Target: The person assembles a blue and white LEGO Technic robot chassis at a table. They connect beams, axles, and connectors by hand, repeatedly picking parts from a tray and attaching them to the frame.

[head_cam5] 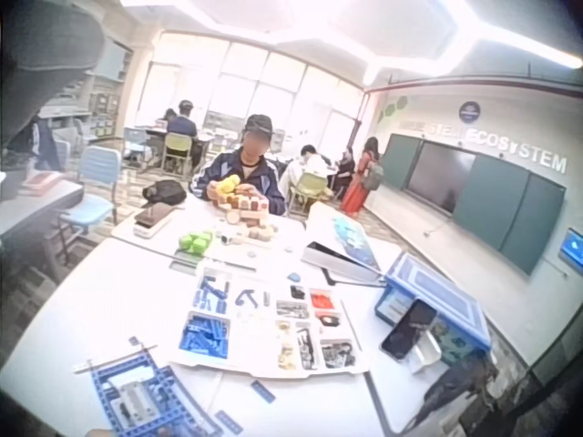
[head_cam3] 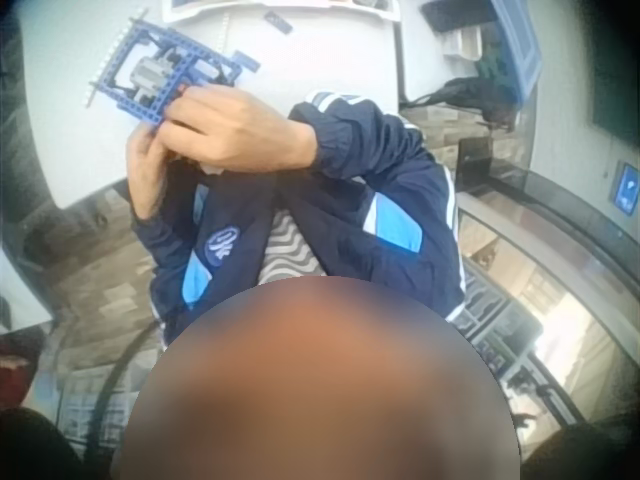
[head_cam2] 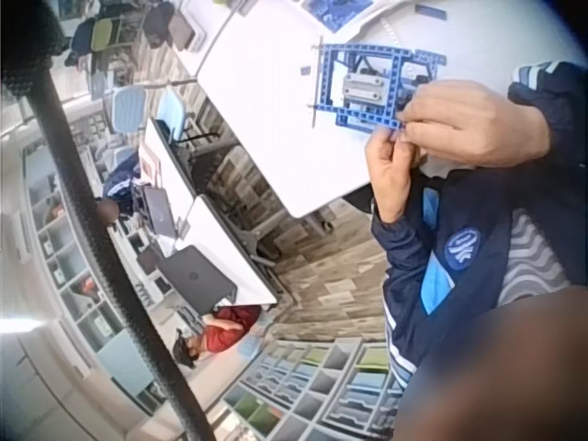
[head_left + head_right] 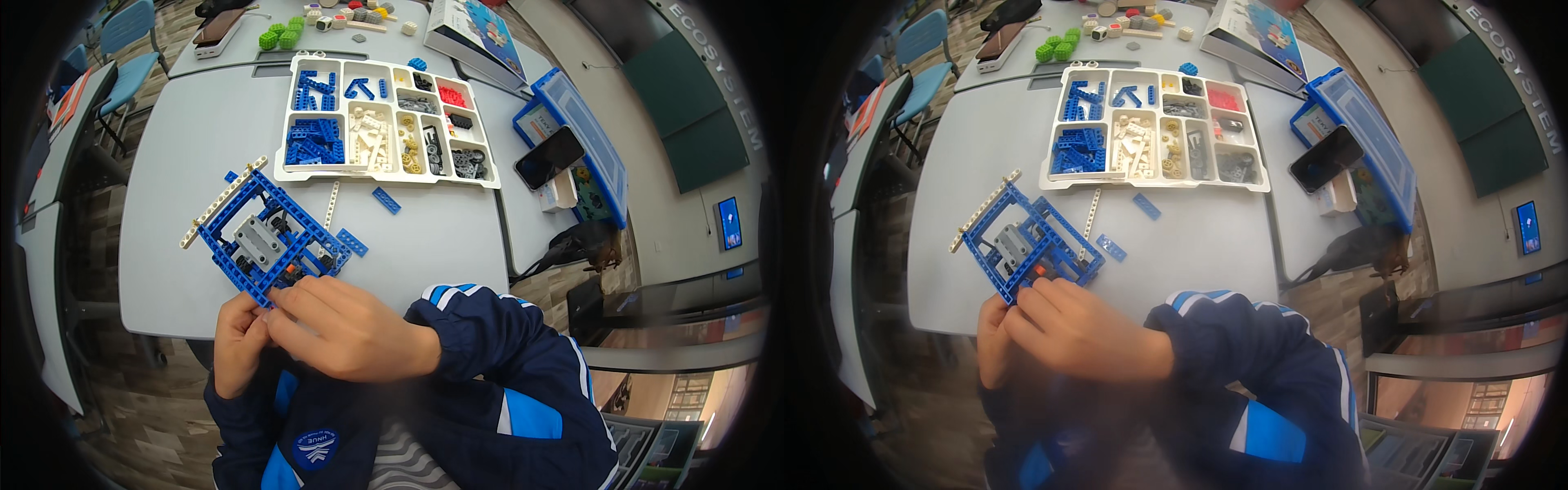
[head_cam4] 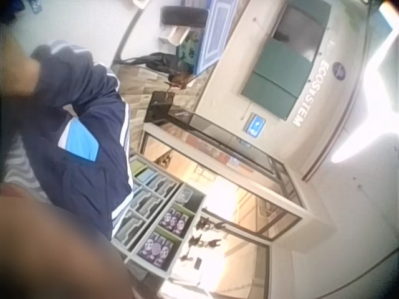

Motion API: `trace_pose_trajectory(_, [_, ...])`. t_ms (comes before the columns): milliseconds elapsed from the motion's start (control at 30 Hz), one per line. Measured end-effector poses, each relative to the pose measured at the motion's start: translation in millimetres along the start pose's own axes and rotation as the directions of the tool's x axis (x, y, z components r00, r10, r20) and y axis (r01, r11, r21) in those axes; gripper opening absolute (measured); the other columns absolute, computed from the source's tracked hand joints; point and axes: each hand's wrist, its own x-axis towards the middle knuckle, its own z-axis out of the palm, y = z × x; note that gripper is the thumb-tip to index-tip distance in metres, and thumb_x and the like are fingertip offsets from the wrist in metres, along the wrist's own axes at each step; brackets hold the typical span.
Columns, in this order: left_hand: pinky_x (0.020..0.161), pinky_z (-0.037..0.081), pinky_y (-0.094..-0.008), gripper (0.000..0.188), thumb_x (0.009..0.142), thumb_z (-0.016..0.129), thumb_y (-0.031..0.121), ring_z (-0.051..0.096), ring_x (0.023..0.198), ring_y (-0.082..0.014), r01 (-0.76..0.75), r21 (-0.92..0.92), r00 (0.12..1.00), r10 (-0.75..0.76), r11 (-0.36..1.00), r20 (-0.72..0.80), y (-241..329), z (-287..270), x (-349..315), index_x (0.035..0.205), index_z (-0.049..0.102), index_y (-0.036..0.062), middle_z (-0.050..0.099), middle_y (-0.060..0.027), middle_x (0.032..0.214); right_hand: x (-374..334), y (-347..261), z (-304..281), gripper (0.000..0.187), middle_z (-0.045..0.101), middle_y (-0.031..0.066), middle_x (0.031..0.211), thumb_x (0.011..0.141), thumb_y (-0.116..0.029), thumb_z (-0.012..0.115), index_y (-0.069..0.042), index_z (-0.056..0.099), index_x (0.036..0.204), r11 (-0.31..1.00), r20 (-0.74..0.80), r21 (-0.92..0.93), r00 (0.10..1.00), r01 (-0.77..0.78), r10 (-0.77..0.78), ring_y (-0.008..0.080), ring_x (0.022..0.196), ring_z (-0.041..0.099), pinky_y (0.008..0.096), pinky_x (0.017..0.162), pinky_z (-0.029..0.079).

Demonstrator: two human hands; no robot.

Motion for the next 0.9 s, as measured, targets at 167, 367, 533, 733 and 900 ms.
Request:
trace_pose_trajectory(167, [0.058, 0.037, -0.0172, 0.036, 0.095, 0.064, 0.022, 0.051, 0.066, -0.0016, -0.087, -0.054, 0.986, 0.078, 0.995, -0.151, -4.5, 13.8, 0.3, 0.118, 0.06, -0.0053, 0.063, 0.0002, 0.083, 2.1, 2.0, 3.2, 0.026, 0.061, 0.0133, 0.093, 0.075, -0.008, 0.071, 0.002, 0.062, 0.097, 0.999, -0.032, -0.042, 0.999, -0.019, 0.018, 0.0242, 0.077, 0.061, 0.0329, 0.064, 0.05])
trace_pose_trajectory(367, [0.063, 0.042, -0.0176, 0.045, 0.096, 0.063, 0.02, 0.056, 0.074, -0.0032, -0.165, 0.151, 0.985, 0.172, 0.975, -0.033, -9.1, -4.3, 2.7, 0.13, 0.054, -0.0077, 0.067, -0.005, 0.096, 2.0, 1.8, 10.1, 0.019, 0.052, 0.0075, 0.078, 0.081, -0.016, 0.071, -0.005, 0.057, 0.086, 0.983, 0.005, -0.126, 0.991, -0.135, 0.137, 0.0217, 0.07, 0.058, 0.0317, 0.059, 0.048])
trace_pose_trajectory(533, [0.088, 0.05, -0.0266, 0.054, 0.101, 0.058, 0.023, 0.064, 0.104, -0.0145, -0.247, 0.108, 0.969, 0.247, 0.963, 0.019, -23.4, -4.5, -0.1, 0.143, 0.043, -0.0073, 0.064, -0.0148, 0.124, 2.3, 1.9, 10.1, 0.022, 0.049, 0.0062, 0.075, 0.084, -0.02, 0.071, -0.005, 0.054, 0.083, 0.975, 0.092, -0.208, 0.991, -0.081, 0.102, 0.0206, 0.067, 0.057, 0.0317, 0.056, 0.047])
trace_pose_trajectory(733, [0.102, 0.046, -0.0328, 0.062, 0.1, 0.06, 0.03, 0.057, 0.122, -0.0179, -0.133, 0.005, 0.985, 0.131, 0.991, 0.11, -18.1, -8.0, 2.1, 0.148, 0.038, -0.004, 0.056, -0.0134, 0.139, 5.8, 3.4, 11.9, 0.02, 0.051, 0.0064, 0.072, 0.084, -0.018, 0.069, -0.004, 0.054, 0.083, 0.982, 0.128, -0.181, 0.988, -0.061, 0.085, 0.0212, 0.064, 0.058, 0.0322, 0.056, 0.048])
trace_pose_trajectory(900, [0.105, 0.044, -0.0333, 0.06, 0.094, 0.067, 0.026, 0.057, 0.12, -0.0172, 0.082, 0.037, 0.966, -0.088, 0.996, 0.242, -1.7, -26.7, 14.7, 0.143, 0.045, 0.0002, 0.058, -0.0078, 0.132, 6.9, 7.1, 14.9, 0.018, 0.055, 0.01, 0.072, 0.082, -0.012, 0.07, -0.001, 0.055, 0.085, 0.996, 0.046, -0.075, 0.998, -0.039, 0.043, 0.0252, 0.064, 0.06, 0.035, 0.059, 0.051])
